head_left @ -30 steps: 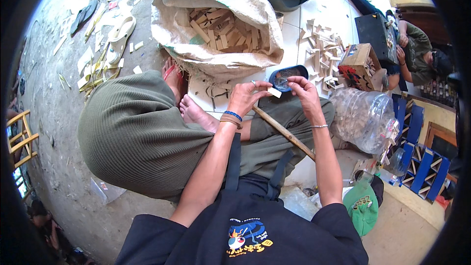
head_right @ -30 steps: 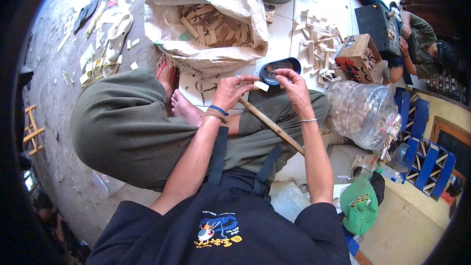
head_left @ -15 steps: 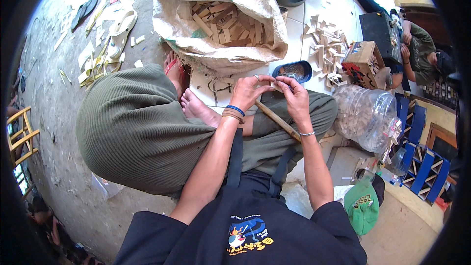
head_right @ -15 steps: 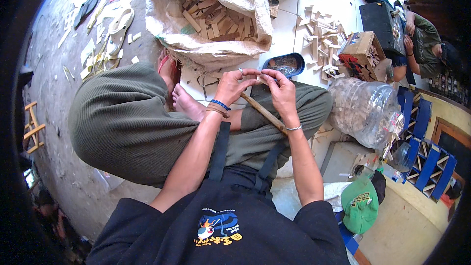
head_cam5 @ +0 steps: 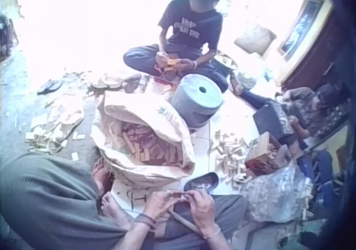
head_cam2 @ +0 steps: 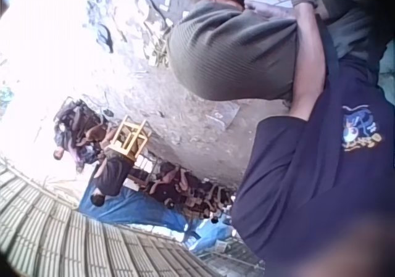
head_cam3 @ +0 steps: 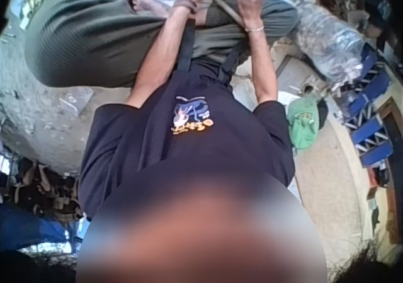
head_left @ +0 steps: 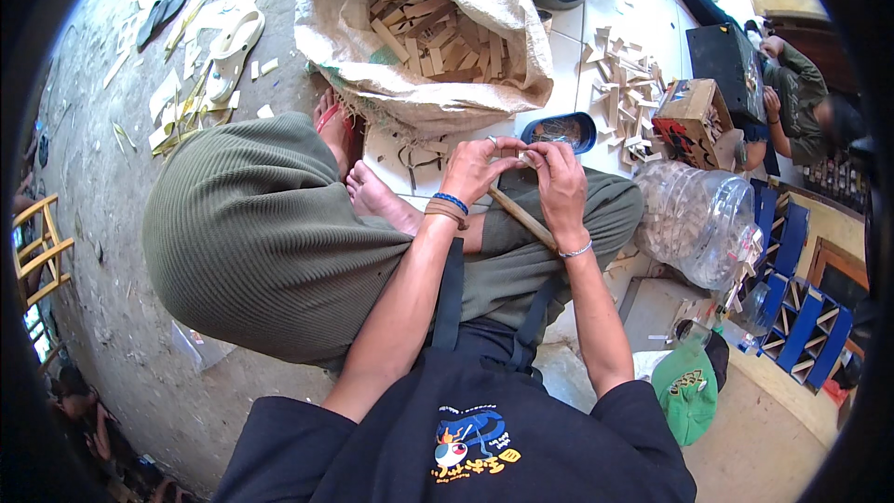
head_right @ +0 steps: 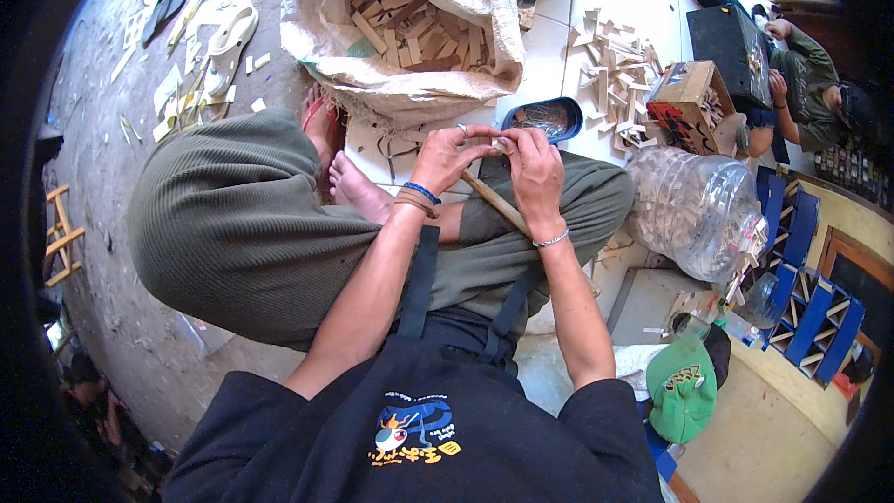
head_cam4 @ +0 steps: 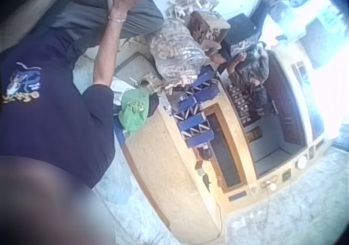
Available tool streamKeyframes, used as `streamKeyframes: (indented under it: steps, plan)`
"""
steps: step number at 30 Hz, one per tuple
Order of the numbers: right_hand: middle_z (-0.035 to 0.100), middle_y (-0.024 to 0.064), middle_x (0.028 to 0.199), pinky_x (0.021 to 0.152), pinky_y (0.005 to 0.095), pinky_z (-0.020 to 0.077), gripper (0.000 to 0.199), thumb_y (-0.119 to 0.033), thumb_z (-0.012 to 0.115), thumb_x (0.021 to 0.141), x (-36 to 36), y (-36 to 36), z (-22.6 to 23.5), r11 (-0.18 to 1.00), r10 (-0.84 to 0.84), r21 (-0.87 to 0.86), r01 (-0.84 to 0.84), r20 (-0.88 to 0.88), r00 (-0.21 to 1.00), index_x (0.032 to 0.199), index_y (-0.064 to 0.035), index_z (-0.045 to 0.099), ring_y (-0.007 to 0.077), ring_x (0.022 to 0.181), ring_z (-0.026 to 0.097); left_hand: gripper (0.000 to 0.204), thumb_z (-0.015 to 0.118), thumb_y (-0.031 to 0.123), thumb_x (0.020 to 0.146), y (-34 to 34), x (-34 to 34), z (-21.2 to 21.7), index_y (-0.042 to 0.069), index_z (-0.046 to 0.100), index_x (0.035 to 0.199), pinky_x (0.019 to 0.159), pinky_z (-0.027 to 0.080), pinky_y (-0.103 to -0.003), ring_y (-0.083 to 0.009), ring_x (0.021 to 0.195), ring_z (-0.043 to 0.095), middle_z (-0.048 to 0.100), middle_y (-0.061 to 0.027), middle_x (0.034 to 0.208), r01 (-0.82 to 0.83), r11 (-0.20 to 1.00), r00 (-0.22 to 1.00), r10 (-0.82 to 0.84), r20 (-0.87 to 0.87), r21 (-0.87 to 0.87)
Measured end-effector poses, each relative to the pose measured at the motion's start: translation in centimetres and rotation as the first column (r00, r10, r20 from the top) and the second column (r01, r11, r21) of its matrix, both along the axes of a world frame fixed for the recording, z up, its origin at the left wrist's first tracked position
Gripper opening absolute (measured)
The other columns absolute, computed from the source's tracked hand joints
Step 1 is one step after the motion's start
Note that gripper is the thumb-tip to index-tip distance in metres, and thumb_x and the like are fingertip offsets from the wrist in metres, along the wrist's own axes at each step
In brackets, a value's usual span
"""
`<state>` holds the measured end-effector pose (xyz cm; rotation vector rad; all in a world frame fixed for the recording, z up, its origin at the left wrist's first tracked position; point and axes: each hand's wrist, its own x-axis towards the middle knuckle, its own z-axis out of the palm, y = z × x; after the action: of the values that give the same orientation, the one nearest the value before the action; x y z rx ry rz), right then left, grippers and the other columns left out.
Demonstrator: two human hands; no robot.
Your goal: The person sits on the floor and repeatedly picks small wooden pieces from a sack, places a nail on them, and hammers the nail in. They handle the wood and hammer one at a time, occasionally adjusting the piece before striking.
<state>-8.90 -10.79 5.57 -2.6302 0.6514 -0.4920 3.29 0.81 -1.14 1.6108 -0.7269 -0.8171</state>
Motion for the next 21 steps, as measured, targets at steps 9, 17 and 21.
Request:
streamKeyframes:
  steps: [9, 17, 21]
  plan:
    - [0.068, 0.0078, 0.101, 0.075, 0.0395, 0.0493, 0.012, -0.018, 0.064, 0.101, -0.33, 0.31, -0.83, 0.994, 0.013, -0.105, -0.016, -0.032, 0.999, 0.106, -0.0080, 0.068, 0.0288, 0.089, 0.066, 0.027, 0.079, 0.023, 0.090, 0.06, 0.16, 0.44, 0.011, 0.079, 0.115, 0.075, 0.056, -0.033, -0.0196, 0.084, 0.076, 0.078, -0.0142, 0.093, 0.008, 1.000, 1.000, -0.008, -0.002, 0.004]
    - [0.068, 0.0066, 0.102, 0.074, 0.0372, 0.0473, 0.012, -0.017, 0.064, 0.101, -0.10, 0.11, -0.68, 0.979, 0.071, -0.187, -0.083, -0.074, 0.995, 0.107, -0.0079, 0.067, 0.0264, 0.087, 0.065, 0.028, 0.079, 0.025, 0.091, -0.02, 0.06, 0.17, 0.012, 0.079, 0.115, 0.080, 0.057, -0.033, -0.0230, 0.090, 0.078, 0.079, -0.0139, 0.097, -0.014, 1.000, 1.000, 0.014, -0.002, -0.020]
    - [0.067, 0.0056, 0.101, 0.074, 0.0365, 0.0470, 0.011, -0.014, 0.065, 0.099, 0.02, 0.14, -0.12, 0.960, 0.097, -0.249, -0.124, -0.117, 0.988, 0.108, -0.0078, 0.066, 0.0248, 0.088, 0.065, 0.028, 0.079, 0.024, 0.091, -0.04, 0.04, 0.11, 0.011, 0.078, 0.115, 0.081, 0.057, -0.033, -0.0250, 0.091, 0.078, 0.079, -0.0137, 0.098, -0.001, 1.000, 1.000, 0.001, 0.002, -0.014]
